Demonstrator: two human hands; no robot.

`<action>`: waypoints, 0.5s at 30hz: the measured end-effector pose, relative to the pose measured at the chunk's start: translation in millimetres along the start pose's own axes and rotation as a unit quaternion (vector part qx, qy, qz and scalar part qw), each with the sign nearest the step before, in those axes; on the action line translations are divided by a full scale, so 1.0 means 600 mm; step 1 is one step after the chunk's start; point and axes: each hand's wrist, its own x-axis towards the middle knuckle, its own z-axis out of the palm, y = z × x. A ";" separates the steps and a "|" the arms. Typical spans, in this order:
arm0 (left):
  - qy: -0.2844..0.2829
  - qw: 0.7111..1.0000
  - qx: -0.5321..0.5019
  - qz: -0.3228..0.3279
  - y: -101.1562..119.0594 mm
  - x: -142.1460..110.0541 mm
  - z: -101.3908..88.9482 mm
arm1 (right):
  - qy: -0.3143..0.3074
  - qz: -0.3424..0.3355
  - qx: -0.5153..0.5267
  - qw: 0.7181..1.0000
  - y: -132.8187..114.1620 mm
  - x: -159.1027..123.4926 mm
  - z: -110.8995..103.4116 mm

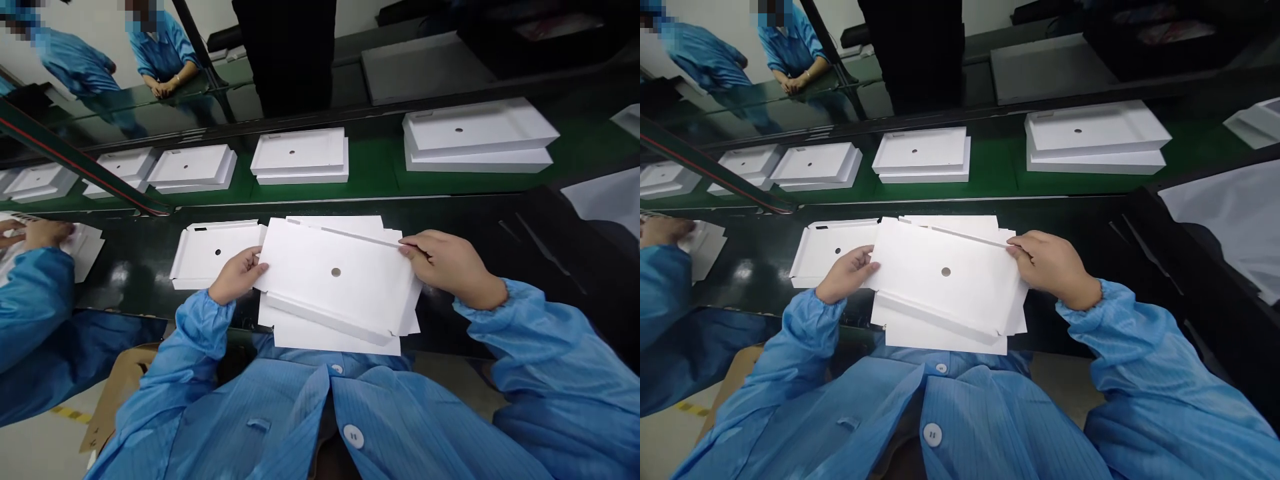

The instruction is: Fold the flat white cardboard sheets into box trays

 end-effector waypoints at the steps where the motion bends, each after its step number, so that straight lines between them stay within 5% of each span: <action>1: 0.008 1.000 -0.010 0.007 0.006 0.013 -0.008 | 0.000 0.002 -0.003 1.000 -0.004 -0.004 -0.002; 4: 0.029 0.999 0.003 0.029 0.034 0.066 -0.038 | -0.014 0.018 -0.018 1.000 -0.024 -0.018 -0.002; 9: -0.061 0.996 -0.058 0.000 0.077 0.160 -0.070 | -0.090 0.022 -0.032 0.995 -0.086 -0.052 0.011; 13: -0.052 0.996 -0.064 -0.039 0.076 0.205 -0.054 | -0.215 -0.042 -0.020 0.976 -0.132 -0.084 0.015; 15: -0.052 0.995 -0.082 -0.021 0.073 0.216 -0.036 | -0.223 -0.056 0.025 0.973 -0.140 -0.085 0.016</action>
